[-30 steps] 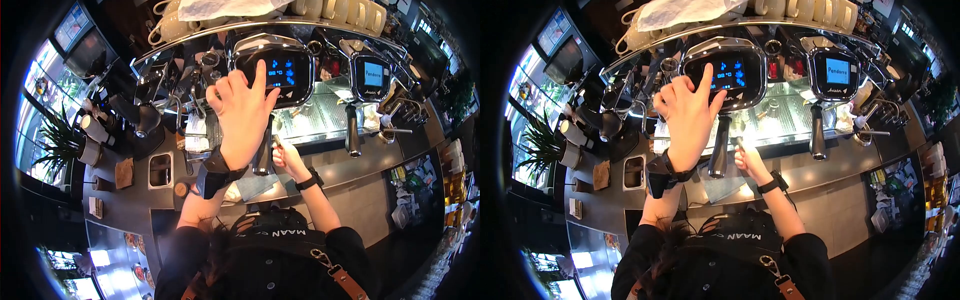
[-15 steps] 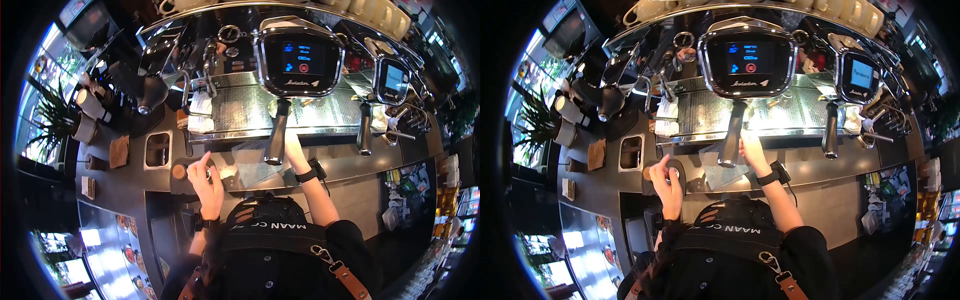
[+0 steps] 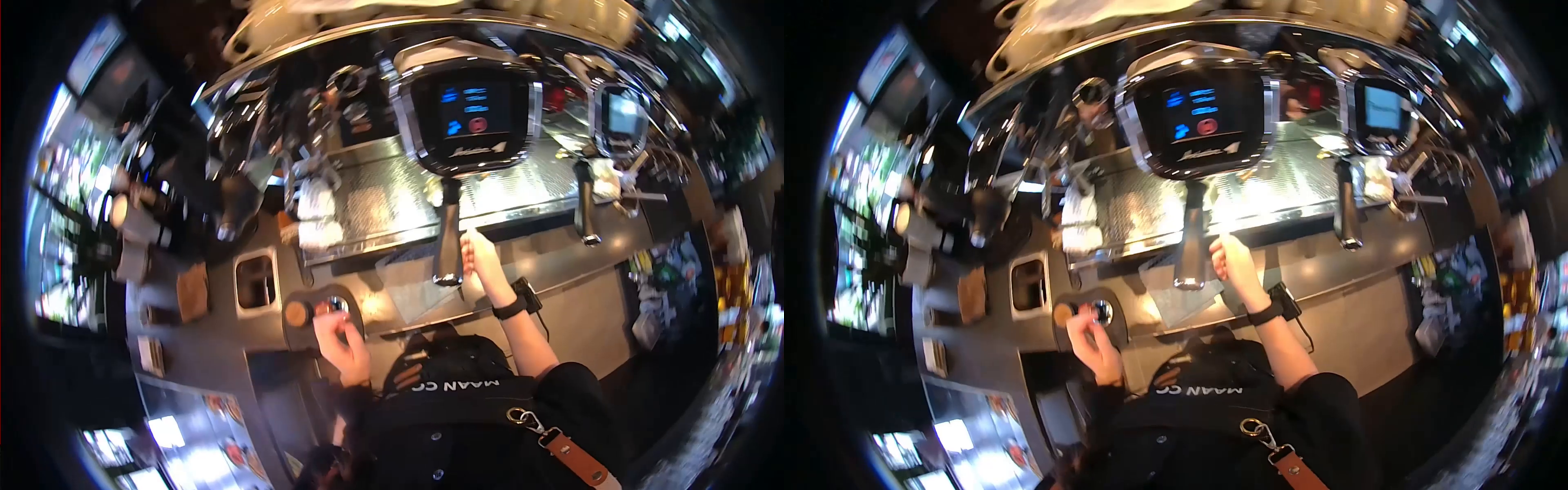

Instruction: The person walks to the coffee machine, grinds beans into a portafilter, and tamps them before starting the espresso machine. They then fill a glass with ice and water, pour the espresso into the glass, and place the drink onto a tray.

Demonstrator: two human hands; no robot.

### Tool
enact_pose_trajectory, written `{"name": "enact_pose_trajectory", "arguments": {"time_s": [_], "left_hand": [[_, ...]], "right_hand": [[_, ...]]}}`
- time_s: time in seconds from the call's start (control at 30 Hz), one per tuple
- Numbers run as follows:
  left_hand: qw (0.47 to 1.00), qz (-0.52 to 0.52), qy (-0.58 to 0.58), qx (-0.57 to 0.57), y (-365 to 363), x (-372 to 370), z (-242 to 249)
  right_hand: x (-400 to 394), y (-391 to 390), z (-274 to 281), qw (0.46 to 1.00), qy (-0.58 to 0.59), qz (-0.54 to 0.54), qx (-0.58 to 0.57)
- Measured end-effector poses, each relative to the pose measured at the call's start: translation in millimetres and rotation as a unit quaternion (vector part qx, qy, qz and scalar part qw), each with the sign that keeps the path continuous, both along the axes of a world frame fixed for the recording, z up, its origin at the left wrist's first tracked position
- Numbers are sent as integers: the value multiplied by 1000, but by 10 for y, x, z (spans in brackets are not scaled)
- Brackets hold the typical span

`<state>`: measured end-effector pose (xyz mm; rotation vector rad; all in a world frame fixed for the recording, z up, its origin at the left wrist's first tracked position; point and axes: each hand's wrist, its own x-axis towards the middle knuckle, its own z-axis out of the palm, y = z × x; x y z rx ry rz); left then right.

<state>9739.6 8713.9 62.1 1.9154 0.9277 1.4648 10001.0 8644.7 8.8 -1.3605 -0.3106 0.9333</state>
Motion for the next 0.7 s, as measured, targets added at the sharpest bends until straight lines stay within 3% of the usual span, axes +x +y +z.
{"name": "enact_pose_trajectory", "arguments": {"time_s": [0.07, 0.13, 0.23, 0.27, 0.33, 0.4, 0.5, 0.6, 0.7], "left_hand": [[994, -75, -60, 60, -14, 74, -163], [982, -186, -45, 3, -185, 88, -278], [939, -329, 61, -72, -439, 178, -529], [901, -405, 146, -44, -438, 158, -621], [813, -556, 169, -42, -478, 353, -713], [827, -525, 170, -106, -836, 465, -684], [828, -539, 142, -51, -1152, 772, -765], [781, -539, 289, -123, -1623, 1117, -711], [750, -575, 316, -86, -2103, 1405, -843]], "right_hand": [[-114, -239, -11, 999, -39, -8, -21], [-247, -541, -277, 991, -129, -39, -5], [-551, -1061, -505, 985, -121, -83, -91], [-651, -1242, -574, 982, -106, -81, -133], [-823, -1556, -655, 978, -82, -127, -141], [-966, -1895, -559, 974, -50, -157, -153], [-1073, -2290, -832, 964, -47, -208, -161], [-1036, -2742, -687, 954, -31, -241, -177], [-970, -3413, -549, 944, -54, -266, -191]]}}
